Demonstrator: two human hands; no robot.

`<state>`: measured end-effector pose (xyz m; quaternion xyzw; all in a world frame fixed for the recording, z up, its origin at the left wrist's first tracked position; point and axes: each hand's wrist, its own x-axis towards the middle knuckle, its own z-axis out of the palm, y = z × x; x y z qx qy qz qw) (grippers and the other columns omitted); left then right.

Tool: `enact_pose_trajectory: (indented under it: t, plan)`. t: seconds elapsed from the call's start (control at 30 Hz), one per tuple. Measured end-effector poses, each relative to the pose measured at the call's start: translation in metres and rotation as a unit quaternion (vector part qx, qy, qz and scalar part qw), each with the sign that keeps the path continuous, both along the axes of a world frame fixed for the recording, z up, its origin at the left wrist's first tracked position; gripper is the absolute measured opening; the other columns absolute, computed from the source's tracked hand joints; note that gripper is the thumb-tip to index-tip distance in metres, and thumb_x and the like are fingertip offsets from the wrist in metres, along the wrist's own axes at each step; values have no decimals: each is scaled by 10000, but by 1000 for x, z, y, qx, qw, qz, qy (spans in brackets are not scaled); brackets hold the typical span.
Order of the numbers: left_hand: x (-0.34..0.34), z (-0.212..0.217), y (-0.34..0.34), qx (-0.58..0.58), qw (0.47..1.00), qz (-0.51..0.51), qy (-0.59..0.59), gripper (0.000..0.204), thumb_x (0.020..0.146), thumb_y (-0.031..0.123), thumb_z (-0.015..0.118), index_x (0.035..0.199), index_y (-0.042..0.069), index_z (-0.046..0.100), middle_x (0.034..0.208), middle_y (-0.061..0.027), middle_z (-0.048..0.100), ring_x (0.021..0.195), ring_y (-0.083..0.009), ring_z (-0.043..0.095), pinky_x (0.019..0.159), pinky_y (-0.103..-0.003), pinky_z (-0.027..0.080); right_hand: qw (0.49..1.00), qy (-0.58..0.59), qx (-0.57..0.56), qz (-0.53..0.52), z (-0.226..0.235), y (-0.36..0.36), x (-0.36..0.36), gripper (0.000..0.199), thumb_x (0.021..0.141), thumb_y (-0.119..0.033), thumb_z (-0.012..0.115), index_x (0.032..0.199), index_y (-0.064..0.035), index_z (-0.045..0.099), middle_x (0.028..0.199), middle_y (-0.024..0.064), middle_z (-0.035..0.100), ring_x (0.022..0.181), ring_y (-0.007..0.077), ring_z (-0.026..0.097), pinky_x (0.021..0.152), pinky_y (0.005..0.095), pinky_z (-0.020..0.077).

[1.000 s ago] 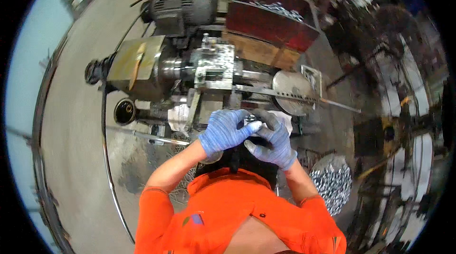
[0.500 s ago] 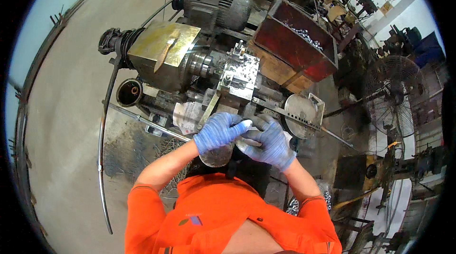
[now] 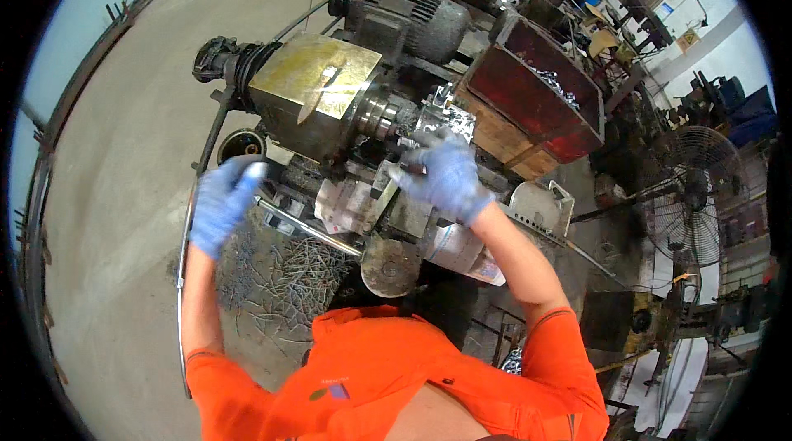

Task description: The person operates a manual metal lathe by adjusting the carriage and cross-slide handles to feed a cutting tool into a rotating workpiece, clearing metal shavings and checking the piece periodically.

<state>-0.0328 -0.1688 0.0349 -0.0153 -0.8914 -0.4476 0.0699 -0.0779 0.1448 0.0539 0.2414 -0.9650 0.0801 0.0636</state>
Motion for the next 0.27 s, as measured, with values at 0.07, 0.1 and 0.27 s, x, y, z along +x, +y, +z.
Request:
enact_pose_trajectory:
  t: [0.07, 0.1, 0.27]
  plan:
    - [9, -14, -52, -289, 947, 131, 52, 358, 866, 391, 519, 1002, 81, 635, 854, -128, 657, 766, -269, 636, 700, -360, 480, 998, 23, 66, -11, -18, 1, -32, 380, 754, -487, 586, 861, -145, 713, 945, 99, 633, 925, 323, 534, 862, 403, 417]
    - [20, -22, -80, -329, 929, 162, 42, 362, 863, 404, 518, 994, 88, 637, 859, -127, 656, 778, -284, 632, 706, -371, 480, 994, -34, 107, -12, -12, -7, -43, 393, 756, -510, 572, 827, -151, 715, 873, 102, 639, 895, 314, 546, 835, 390, 424]
    - [66, -76, -149, -362, 891, 225, -160, 492, 833, 506, 515, 1127, 121, 601, 962, -172, 642, 946, -246, 619, 877, -380, 442, 987, -72, 135, -43, -29, -16, -71, 466, 737, -555, 563, 809, -120, 715, 792, 114, 642, 867, 299, 560, 823, 381, 428]
